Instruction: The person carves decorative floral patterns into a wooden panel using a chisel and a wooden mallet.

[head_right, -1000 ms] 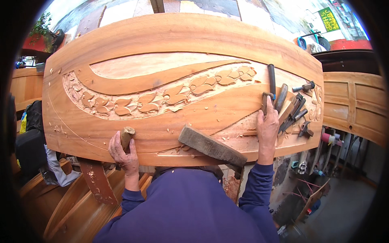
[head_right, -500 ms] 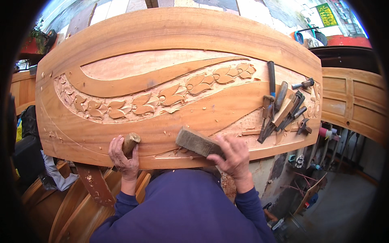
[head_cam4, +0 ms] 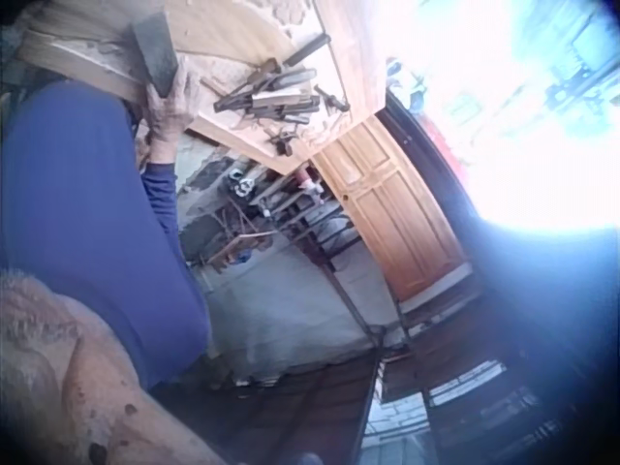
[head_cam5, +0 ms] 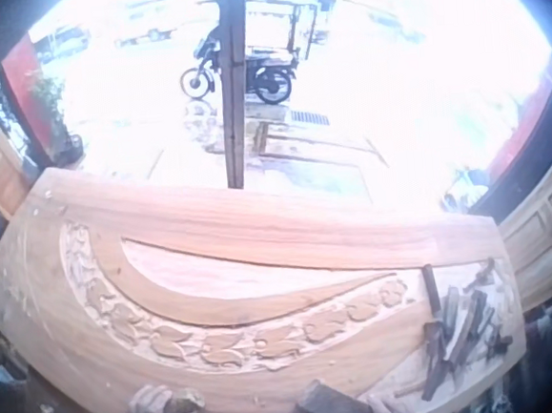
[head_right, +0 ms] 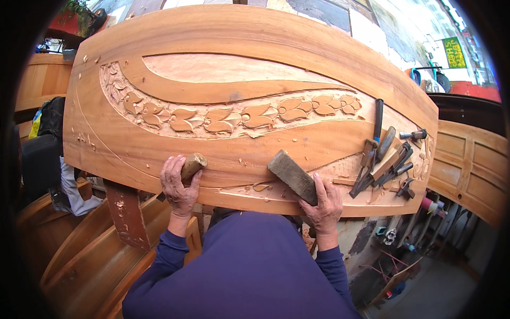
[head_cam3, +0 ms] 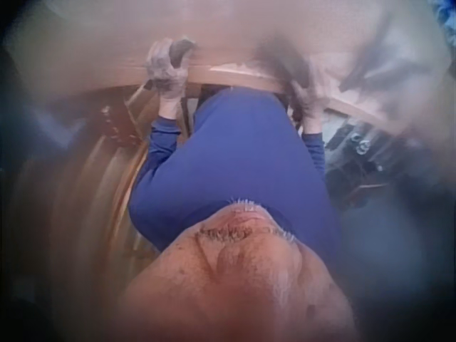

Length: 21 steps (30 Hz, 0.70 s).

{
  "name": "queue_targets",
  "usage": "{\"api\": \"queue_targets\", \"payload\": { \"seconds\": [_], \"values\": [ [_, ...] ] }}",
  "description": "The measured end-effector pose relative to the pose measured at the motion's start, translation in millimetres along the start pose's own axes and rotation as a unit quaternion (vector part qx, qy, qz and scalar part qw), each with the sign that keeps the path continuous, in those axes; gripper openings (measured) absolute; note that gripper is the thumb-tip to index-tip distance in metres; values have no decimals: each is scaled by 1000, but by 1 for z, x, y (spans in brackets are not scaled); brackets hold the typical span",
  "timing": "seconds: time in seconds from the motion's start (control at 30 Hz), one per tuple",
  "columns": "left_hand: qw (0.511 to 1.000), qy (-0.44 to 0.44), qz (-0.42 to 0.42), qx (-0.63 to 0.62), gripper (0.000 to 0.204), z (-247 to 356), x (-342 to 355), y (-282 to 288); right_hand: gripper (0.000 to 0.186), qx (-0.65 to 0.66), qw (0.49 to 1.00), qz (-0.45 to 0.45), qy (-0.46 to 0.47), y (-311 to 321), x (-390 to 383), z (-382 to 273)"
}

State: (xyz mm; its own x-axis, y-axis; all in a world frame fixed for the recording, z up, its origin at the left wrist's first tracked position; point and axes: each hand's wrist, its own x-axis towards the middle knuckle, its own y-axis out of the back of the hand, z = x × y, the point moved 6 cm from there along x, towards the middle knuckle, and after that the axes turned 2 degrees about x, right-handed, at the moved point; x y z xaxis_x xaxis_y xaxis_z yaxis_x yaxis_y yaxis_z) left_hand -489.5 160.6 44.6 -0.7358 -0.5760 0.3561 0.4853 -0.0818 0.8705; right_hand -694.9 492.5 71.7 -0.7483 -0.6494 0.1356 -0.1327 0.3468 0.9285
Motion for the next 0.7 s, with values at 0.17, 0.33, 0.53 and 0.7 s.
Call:
{"api": "queue_targets", "payload": {
  "seconds": [0.17,0.33,0.53,0.7],
  "values": [
    [1000,9,4,-16,57,-3,-5,-3,81,-2,1000,-8,7,-3,-4,2],
    [1000,16,8,-20,57,-2,-7,-2,83,1,1000,-9,12,-4,-2,-1],
    [1000,0,19,-16,53,5,-9,-1,83,-20,1000,-2,18,-2,-4,-2],
    [999,-36,4,13,58,19,-12,-6,81,-11,1000,13,20,1,-2,-7]
  ]
}}
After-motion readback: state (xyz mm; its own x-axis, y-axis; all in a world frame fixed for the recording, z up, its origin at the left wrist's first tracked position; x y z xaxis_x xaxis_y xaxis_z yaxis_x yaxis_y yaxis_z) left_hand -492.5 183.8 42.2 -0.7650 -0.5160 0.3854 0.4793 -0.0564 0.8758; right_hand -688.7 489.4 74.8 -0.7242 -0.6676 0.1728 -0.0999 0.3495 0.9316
